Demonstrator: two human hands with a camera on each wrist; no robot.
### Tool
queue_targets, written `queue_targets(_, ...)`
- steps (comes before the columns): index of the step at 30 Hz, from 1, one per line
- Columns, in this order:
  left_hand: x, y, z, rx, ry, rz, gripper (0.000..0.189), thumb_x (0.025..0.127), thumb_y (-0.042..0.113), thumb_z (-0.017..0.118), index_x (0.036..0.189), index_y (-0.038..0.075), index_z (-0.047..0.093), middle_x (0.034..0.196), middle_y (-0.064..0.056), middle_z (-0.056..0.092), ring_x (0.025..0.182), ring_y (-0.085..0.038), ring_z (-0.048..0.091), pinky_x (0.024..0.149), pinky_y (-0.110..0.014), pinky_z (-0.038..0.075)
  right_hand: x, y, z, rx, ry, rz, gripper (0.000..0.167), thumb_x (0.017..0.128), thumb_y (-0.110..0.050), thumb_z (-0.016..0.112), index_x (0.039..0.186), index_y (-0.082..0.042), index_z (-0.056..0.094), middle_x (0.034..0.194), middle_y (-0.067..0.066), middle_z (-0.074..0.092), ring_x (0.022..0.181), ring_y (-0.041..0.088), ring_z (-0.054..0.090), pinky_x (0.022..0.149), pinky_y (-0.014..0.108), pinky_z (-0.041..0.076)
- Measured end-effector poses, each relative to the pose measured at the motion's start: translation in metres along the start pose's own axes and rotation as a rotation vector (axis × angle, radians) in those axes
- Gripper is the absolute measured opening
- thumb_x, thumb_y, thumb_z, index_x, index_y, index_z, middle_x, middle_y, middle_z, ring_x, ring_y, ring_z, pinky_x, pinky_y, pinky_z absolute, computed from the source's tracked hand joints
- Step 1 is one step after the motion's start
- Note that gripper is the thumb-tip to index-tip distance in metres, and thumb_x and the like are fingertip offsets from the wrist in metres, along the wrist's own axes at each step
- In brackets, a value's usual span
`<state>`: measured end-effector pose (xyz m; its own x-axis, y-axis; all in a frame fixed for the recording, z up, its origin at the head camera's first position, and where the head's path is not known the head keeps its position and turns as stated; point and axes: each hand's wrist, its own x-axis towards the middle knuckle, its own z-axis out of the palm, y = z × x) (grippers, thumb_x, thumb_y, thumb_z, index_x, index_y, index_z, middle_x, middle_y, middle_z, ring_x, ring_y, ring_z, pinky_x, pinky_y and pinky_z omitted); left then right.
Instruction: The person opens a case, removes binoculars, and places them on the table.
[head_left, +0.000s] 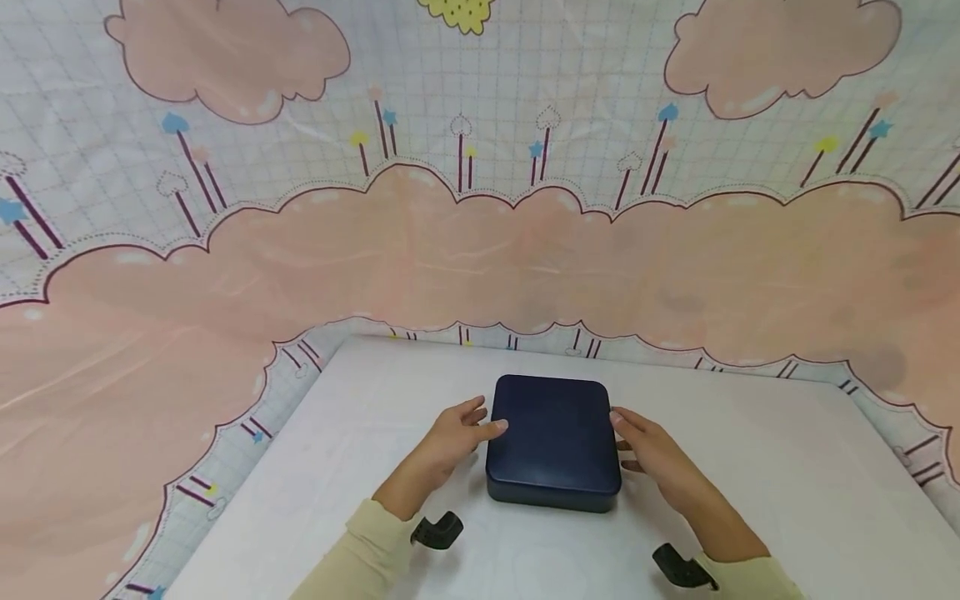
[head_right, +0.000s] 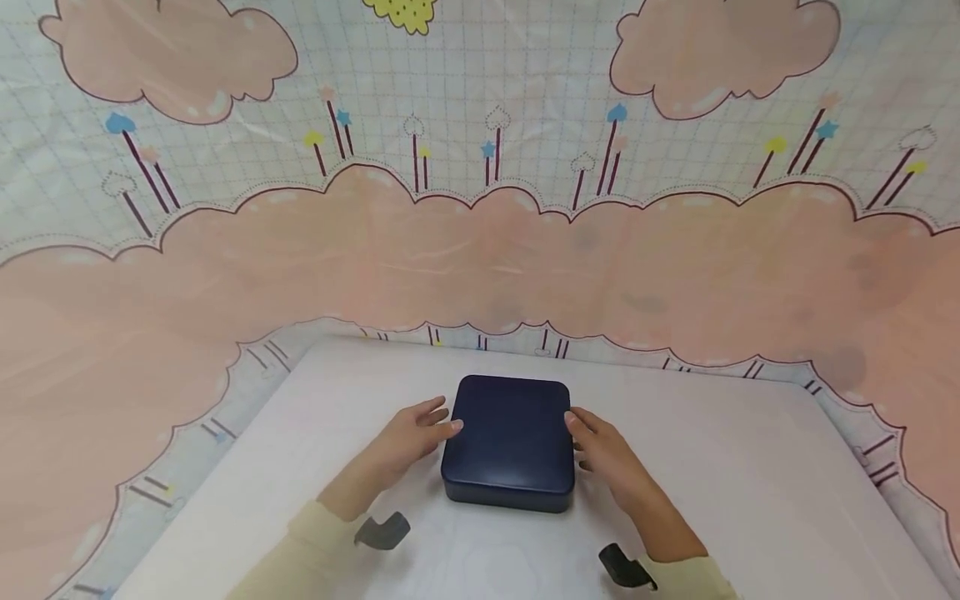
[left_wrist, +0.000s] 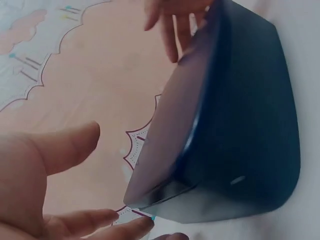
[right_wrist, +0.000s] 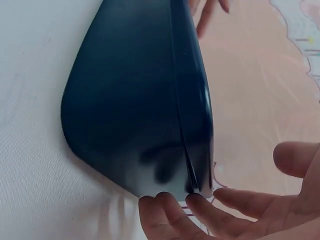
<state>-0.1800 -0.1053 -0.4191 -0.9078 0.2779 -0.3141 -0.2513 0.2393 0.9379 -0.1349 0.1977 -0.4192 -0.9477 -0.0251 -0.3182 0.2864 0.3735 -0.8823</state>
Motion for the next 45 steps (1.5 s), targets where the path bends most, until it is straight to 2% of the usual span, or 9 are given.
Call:
queue_targets(4, 0.004, 0.002, 0.0, -0.09, -0.018, -0.006, 0.08, 0.098, 0.019, 0.073, 0.162, 0.0, 0.03, 0.165, -0.027, 0.037, 0.148, -0.041, 0.047, 0.12, -0.057, 0.041, 0.002, 0.0, -0.002, 0.062, 0.011, 0.005, 0.061, 0.114, -0.037, 0.038, 0.162, 0.0, 0.03, 0.162, 0.029, 0.038, 0.135, 0.044, 0.054, 0.11, 0.053, 0.053)
queue_targets(7, 0.005, 0.003, 0.001, -0.114, -0.009, -0.017, 0.076, 0.097, 0.014, 0.073, 0.16, -0.003, 0.033, 0.163, -0.029, 0.04, 0.143, -0.041, 0.054, 0.116, -0.055, 0.047, 0.002, 0.0, -0.004, 0.095, 0.007, 0.005, 0.055, 0.114, -0.027, 0.037, 0.161, 0.001, 0.032, 0.157, 0.03, 0.044, 0.125, 0.036, 0.06, 0.104, 0.049, 0.058)
queue_targets(11, 0.004, 0.005, 0.003, -0.089, 0.015, -0.032, 0.072, 0.095, 0.01, 0.074, 0.156, -0.005, 0.04, 0.155, -0.03, 0.049, 0.134, -0.039, 0.062, 0.109, -0.054, 0.054, 0.002, 0.001, -0.006, 0.112, 0.014, 0.015, 0.052, 0.111, -0.018, 0.04, 0.158, 0.002, 0.035, 0.148, 0.03, 0.052, 0.114, 0.029, 0.063, 0.095, 0.043, 0.06)
queue_targets(15, 0.004, 0.006, 0.005, -0.065, 0.047, -0.049, 0.069, 0.092, 0.008, 0.077, 0.152, -0.005, 0.046, 0.141, -0.027, 0.06, 0.112, -0.028, 0.07, 0.095, -0.044, 0.061, 0.005, 0.002, -0.009, 0.114, 0.024, 0.023, 0.052, 0.107, -0.013, 0.046, 0.156, 0.004, 0.039, 0.137, 0.027, 0.059, 0.105, 0.026, 0.064, 0.09, 0.039, 0.061)
queue_targets(18, 0.006, 0.005, 0.006, -0.058, 0.071, -0.067, 0.065, 0.09, 0.006, 0.077, 0.148, -0.005, 0.051, 0.128, -0.022, 0.065, 0.098, -0.019, 0.068, 0.08, -0.033, 0.061, 0.008, 0.002, -0.011, 0.111, 0.026, 0.028, 0.052, 0.104, -0.009, 0.051, 0.153, 0.005, 0.042, 0.129, 0.025, 0.063, 0.1, 0.024, 0.065, 0.088, 0.038, 0.062)
queue_targets(22, 0.007, 0.002, 0.006, -0.055, 0.089, -0.087, 0.06, 0.089, 0.004, 0.078, 0.143, -0.004, 0.055, 0.113, -0.016, 0.067, 0.091, -0.018, 0.066, 0.071, -0.029, 0.057, 0.013, 0.001, -0.01, 0.098, 0.036, 0.03, 0.051, 0.1, -0.005, 0.056, 0.148, 0.008, 0.046, 0.117, 0.022, 0.069, 0.093, 0.022, 0.068, 0.083, 0.037, 0.063)
queue_targets(29, 0.012, 0.004, 0.002, -0.048, 0.092, -0.121, 0.054, 0.088, 0.001, 0.077, 0.139, -0.002, 0.058, 0.104, -0.012, 0.065, 0.085, -0.017, 0.065, 0.067, -0.027, 0.056, 0.019, -0.003, -0.007, 0.098, 0.065, 0.054, 0.048, 0.095, -0.001, 0.064, 0.14, 0.008, 0.052, 0.105, 0.016, 0.07, 0.084, 0.02, 0.066, 0.075, 0.031, 0.061)
queue_targets(38, 0.016, 0.006, 0.004, -0.016, 0.078, -0.122, 0.053, 0.087, 0.0, 0.078, 0.136, -0.003, 0.057, 0.103, -0.012, 0.065, 0.084, -0.017, 0.066, 0.066, -0.026, 0.056, 0.022, -0.005, -0.01, 0.096, 0.082, 0.068, 0.04, 0.09, 0.001, 0.071, 0.126, 0.012, 0.056, 0.093, 0.012, 0.068, 0.075, 0.019, 0.063, 0.068, 0.028, 0.058)
queue_targets(45, 0.018, 0.004, 0.006, -0.017, 0.075, -0.117, 0.05, 0.086, 0.001, 0.08, 0.131, -0.003, 0.059, 0.1, -0.011, 0.065, 0.082, -0.016, 0.065, 0.065, -0.026, 0.056, 0.023, -0.002, -0.011, 0.096, 0.092, 0.075, 0.039, 0.09, 0.001, 0.072, 0.123, 0.013, 0.057, 0.088, 0.01, 0.067, 0.072, 0.018, 0.062, 0.066, 0.027, 0.057)
